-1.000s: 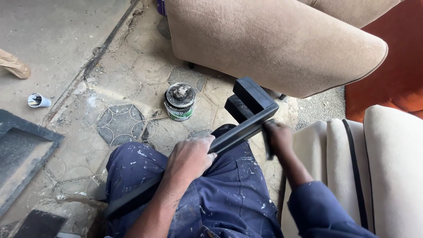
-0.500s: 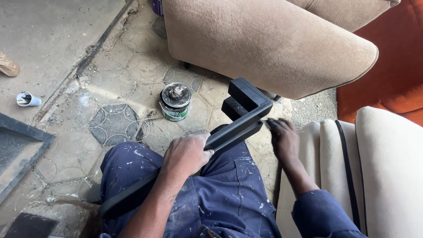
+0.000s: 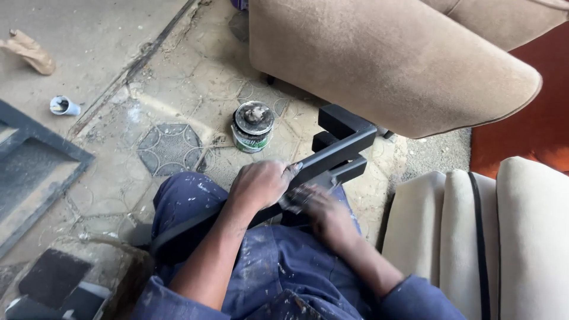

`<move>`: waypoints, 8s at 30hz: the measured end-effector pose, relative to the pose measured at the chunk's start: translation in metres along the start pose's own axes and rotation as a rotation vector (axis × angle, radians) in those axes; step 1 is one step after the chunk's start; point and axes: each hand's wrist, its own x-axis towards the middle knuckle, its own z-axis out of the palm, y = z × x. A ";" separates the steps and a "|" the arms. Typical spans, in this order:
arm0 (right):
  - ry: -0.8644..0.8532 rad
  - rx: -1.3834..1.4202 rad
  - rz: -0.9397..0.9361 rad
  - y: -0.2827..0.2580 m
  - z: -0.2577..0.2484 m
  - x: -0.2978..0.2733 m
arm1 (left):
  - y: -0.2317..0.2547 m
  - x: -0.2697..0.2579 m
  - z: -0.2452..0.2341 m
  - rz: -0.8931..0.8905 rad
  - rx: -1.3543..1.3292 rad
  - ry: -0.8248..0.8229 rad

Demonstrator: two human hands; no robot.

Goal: Sanding a black wooden furniture leg with sandpaper to prepare it for finishing.

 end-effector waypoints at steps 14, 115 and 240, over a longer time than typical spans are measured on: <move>0.015 -0.091 0.218 0.014 0.006 -0.015 | -0.003 0.006 0.001 0.048 -0.080 -0.006; 0.972 0.933 1.324 0.103 -0.099 -0.011 | -0.016 0.010 0.013 -0.028 -0.357 -0.152; 0.188 -0.095 -0.040 0.012 -0.043 0.014 | 0.000 -0.013 0.019 0.032 -0.069 0.025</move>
